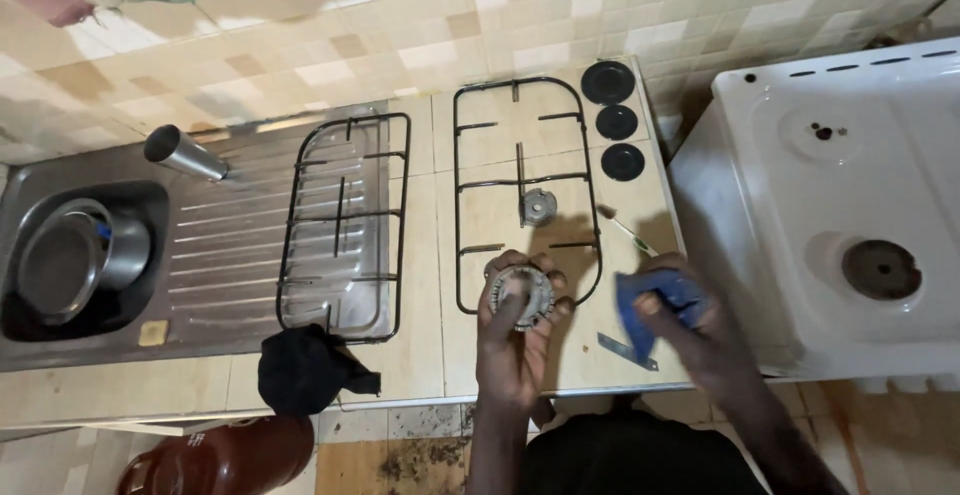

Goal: Cleaning gas stove burner caps and the stove surface using a toothbrush and a cloth.

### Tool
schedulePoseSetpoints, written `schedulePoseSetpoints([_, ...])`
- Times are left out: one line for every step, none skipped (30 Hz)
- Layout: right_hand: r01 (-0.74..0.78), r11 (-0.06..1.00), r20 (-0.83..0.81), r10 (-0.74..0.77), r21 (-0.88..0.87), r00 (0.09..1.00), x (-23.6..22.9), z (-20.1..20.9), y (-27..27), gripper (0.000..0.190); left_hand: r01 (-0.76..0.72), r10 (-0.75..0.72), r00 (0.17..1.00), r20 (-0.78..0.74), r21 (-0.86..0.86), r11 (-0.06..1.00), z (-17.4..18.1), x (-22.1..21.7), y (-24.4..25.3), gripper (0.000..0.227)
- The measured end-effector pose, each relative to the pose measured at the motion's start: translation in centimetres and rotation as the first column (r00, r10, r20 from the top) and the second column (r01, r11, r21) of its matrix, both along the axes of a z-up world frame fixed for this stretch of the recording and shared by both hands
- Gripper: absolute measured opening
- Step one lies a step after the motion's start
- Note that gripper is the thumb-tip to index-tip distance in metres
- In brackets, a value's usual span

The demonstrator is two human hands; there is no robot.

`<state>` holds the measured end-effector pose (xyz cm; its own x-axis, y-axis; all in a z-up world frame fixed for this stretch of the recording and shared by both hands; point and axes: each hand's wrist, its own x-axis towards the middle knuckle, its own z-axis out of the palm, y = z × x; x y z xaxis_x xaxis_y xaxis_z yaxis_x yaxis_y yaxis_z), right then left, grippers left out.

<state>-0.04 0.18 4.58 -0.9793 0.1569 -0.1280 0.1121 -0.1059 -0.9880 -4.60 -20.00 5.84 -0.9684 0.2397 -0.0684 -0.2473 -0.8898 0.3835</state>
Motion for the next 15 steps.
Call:
schedulePoseSetpoints([-0.032, 0.998, 0.065, 0.029, 0.050, 0.997, 0.1, 1.0, -0.7, 0.027, 0.019, -0.019, 1.000, -0.012, -0.013, 1.000, 0.4, 0.4, 0.4, 0.035])
schedulePoseSetpoints([-0.027, 0.998, 0.064, 0.023, 0.054, 0.998, 0.0, 1.8, -1.7, 0.027, 0.024, -0.024, 1.000, -0.013, -0.010, 1.000, 0.9, 0.5, 0.8, 0.035])
schedulePoseSetpoints([-0.077, 0.985, -0.106, 0.094, 0.158, 0.990, -0.2, 2.6, -2.7, 0.027, 0.000, 0.000, 1.000, 0.013, 0.007, 1.000, 1.3, 0.6, 1.2, 0.046])
schedulePoseSetpoints([-0.105, 0.958, -0.263, 0.178, 0.268, 0.948, -0.4, 3.4, -3.7, 0.028, -0.024, 0.023, 0.999, 0.041, 0.023, 0.999, 1.8, 0.6, 1.6, 0.062])
schedulePoseSetpoints([-0.096, 0.958, -0.262, 0.169, 0.270, 0.950, -0.8, 3.9, -4.6, 0.028, -0.014, 0.013, 0.999, 0.041, 0.025, 1.000, 1.5, 0.8, 2.2, 0.062])
schedulePoseSetpoints([-0.034, 0.907, -0.340, 0.192, 0.420, 0.921, -1.3, 4.4, -5.5, 0.024, -0.018, 0.019, 0.998, 0.055, -0.016, 1.000, 1.2, 0.9, 2.8, 0.056])
schedulePoseSetpoints([0.045, 0.832, -0.404, 0.221, 0.553, 0.888, -1.5, 4.8, -6.3, 0.021, -0.015, 0.019, 0.997, 0.074, -0.057, 0.998, 0.8, 1.2, 3.5, 0.050])
schedulePoseSetpoints([0.057, 0.829, -0.399, 0.207, 0.556, 0.893, -2.0, 5.1, -6.4, 0.021, 0.003, 0.002, 0.997, 0.078, -0.054, 0.999, 1.2, 1.1, 3.4, 0.050])
schedulePoseSetpoints([0.159, 0.810, -0.438, 0.130, 0.565, 0.890, -2.2, 5.6, -6.3, 0.021, 0.024, -0.024, 1.000, 0.002, -0.051, 0.998, 1.5, 1.2, 3.4, 0.053])
schedulePoseSetpoints([0.259, 0.780, -0.477, 0.057, 0.570, 0.877, -2.5, 6.0, -6.3, 0.021, 0.046, -0.049, 0.996, -0.074, -0.047, 0.998, 1.9, 1.2, 3.3, 0.056])
schedulePoseSetpoints([0.267, 0.779, -0.485, 0.055, 0.568, 0.873, -1.7, 6.0, -6.3, 0.021, 0.048, -0.052, 0.995, -0.084, -0.047, 0.998, 1.0, 1.1, 3.4, 0.056])
schedulePoseSetpoints([0.205, 0.779, -0.390, 0.054, 0.593, 0.919, -0.9, 5.9, -6.4, 0.022, -0.037, 0.041, 0.998, 0.038, -0.100, 0.994, 0.1, 1.0, 3.4, 0.056])
schedulePoseSetpoints([0.132, 0.784, -0.287, 0.062, 0.607, 0.956, -0.1, 5.9, -6.7, 0.027, -0.123, 0.149, 0.977, 0.155, -0.167, 0.978, -0.8, 1.0, 3.2, 0.057])
schedulePoseSetpoints([0.131, 0.788, -0.294, 0.066, 0.602, 0.953, -0.3, 6.4, -7.0, 0.027, -0.130, 0.156, 0.977, 0.148, -0.170, 0.977, -0.3, 0.9, 3.1, 0.057])
schedulePoseSetpoints([0.054, 0.866, -0.271, 0.096, 0.497, 0.958, -0.1, 6.8, -7.0, 0.027, -0.077, 0.123, 0.972, 0.202, -0.221, 0.972, -0.1, 1.2, 3.4, 0.060])
